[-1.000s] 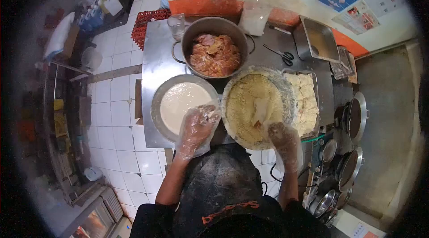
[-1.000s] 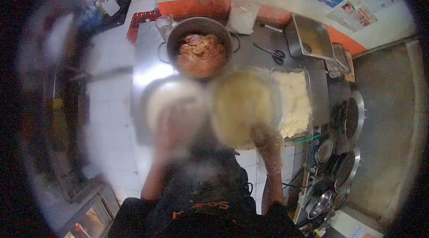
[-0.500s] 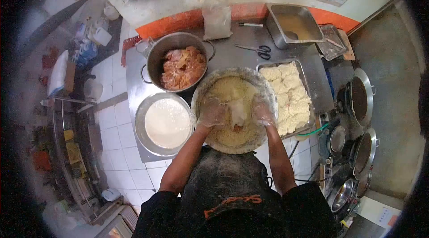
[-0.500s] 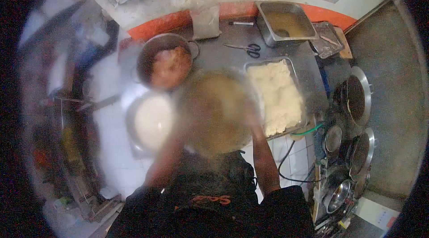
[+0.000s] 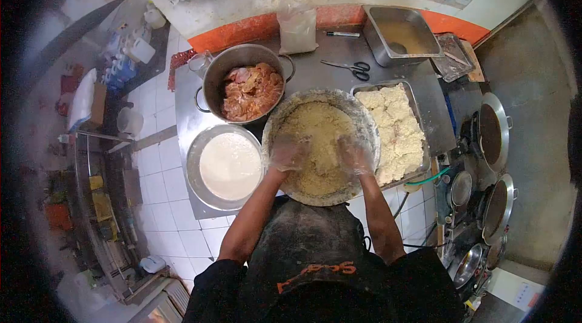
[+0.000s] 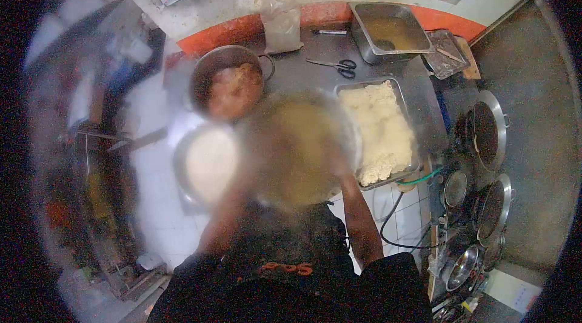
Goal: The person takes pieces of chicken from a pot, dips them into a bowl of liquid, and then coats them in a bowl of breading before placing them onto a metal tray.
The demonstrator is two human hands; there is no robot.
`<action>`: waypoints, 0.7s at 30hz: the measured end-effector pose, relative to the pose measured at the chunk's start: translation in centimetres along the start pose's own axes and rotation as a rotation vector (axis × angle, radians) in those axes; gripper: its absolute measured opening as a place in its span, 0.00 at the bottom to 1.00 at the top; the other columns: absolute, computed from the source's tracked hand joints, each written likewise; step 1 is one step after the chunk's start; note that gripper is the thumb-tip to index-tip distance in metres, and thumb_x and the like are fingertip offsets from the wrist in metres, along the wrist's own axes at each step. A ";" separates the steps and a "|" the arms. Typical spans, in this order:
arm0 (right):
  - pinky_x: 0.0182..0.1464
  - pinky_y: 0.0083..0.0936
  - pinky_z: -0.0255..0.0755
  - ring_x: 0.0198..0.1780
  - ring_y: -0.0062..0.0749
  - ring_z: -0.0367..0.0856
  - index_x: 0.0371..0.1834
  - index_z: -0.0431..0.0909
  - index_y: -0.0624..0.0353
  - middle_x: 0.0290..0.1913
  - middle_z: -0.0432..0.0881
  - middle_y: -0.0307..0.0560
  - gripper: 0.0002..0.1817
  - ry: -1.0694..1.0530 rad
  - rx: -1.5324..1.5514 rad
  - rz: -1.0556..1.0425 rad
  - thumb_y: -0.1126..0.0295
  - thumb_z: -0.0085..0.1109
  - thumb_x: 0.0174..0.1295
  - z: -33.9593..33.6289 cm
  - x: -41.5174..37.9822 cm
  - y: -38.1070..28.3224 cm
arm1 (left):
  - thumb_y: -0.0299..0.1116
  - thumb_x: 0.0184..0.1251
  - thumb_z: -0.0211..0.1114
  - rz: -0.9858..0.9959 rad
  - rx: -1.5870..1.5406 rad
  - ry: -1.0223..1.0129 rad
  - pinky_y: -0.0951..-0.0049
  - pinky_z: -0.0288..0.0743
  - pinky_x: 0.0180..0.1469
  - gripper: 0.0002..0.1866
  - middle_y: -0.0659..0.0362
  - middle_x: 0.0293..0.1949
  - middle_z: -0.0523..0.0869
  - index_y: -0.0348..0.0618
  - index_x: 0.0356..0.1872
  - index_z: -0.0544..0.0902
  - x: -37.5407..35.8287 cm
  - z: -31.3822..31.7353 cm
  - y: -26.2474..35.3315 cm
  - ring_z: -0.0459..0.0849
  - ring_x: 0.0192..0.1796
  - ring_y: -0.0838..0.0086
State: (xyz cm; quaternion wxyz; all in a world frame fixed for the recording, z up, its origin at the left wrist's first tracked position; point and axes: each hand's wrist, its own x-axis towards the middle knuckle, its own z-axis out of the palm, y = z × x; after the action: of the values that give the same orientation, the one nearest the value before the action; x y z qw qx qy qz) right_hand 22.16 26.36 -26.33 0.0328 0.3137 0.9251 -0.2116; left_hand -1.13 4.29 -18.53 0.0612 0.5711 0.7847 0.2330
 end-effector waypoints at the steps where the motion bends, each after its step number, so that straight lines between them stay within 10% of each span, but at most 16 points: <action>1: 0.65 0.43 0.74 0.61 0.48 0.83 0.66 0.78 0.62 0.59 0.85 0.58 0.22 -0.013 -0.003 0.016 0.66 0.55 0.71 -0.1 -0.5 -0.1 | 0.45 0.72 0.63 0.001 0.002 0.005 0.50 0.71 0.70 0.22 0.48 0.61 0.86 0.50 0.63 0.85 -1.0 0.3 -0.2 0.82 0.65 0.50; 6: 0.65 0.41 0.75 0.62 0.49 0.82 0.70 0.76 0.61 0.62 0.84 0.60 0.24 -0.172 -0.310 -0.184 0.67 0.53 0.73 -2.2 -2.8 1.5 | 0.31 0.68 0.69 0.073 -0.459 0.145 0.54 0.78 0.64 0.17 0.54 0.53 0.90 0.50 0.58 0.88 -3.0 5.1 -2.6 0.86 0.58 0.56; 9: 0.69 0.41 0.72 0.69 0.48 0.78 0.75 0.71 0.61 0.69 0.78 0.61 0.25 -0.006 0.586 0.111 0.63 0.46 0.79 -5.9 -6.5 -2.8 | 0.32 0.67 0.69 0.089 -0.423 0.382 0.54 0.80 0.61 0.18 0.58 0.47 0.92 0.51 0.58 0.88 -1.1 -2.7 2.7 0.87 0.55 0.57; 13: 0.71 0.44 0.70 0.70 0.50 0.78 0.76 0.72 0.56 0.69 0.80 0.51 0.27 -0.069 0.177 0.154 0.54 0.44 0.81 -7.3 -4.2 -5.2 | 0.32 0.68 0.65 0.297 -0.360 0.304 0.53 0.82 0.53 0.22 0.58 0.43 0.92 0.49 0.63 0.85 -0.8 -5.0 3.2 0.88 0.49 0.56; 16: 0.71 0.43 0.71 0.69 0.49 0.79 0.72 0.76 0.56 0.68 0.81 0.54 0.26 0.053 0.030 0.009 0.53 0.49 0.79 -2.8 -3.8 -2.6 | 0.31 0.70 0.60 0.054 -0.311 0.097 0.53 0.82 0.40 0.28 0.56 0.38 0.90 0.45 0.72 0.77 -1.3 -5.5 4.1 0.88 0.39 0.56; 19: 0.67 0.40 0.73 0.65 0.47 0.82 0.71 0.78 0.56 0.63 0.83 0.56 0.25 -0.183 -0.049 -0.106 0.57 0.54 0.75 -3.5 -4.3 0.2 | 0.31 0.71 0.57 0.374 0.577 -0.114 0.55 0.78 0.31 0.32 0.55 0.33 0.87 0.42 0.78 0.69 -2.2 -2.8 2.4 0.86 0.31 0.58; 21: 0.65 0.38 0.75 0.63 0.42 0.82 0.70 0.79 0.55 0.62 0.83 0.57 0.26 0.029 1.303 0.155 0.59 0.60 0.71 -3.8 -4.5 1.3 | 0.31 0.71 0.57 0.260 0.009 0.159 0.60 0.78 0.30 0.36 0.55 0.30 0.85 0.41 0.80 0.63 -0.8 -6.9 3.4 0.84 0.29 0.60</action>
State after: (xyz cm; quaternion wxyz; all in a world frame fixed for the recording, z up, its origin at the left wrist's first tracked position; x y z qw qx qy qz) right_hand 26.83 26.28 -22.52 -0.1612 0.3377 0.5825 -0.7215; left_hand -0.44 2.29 -11.11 -0.0345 0.6478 0.7077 0.2800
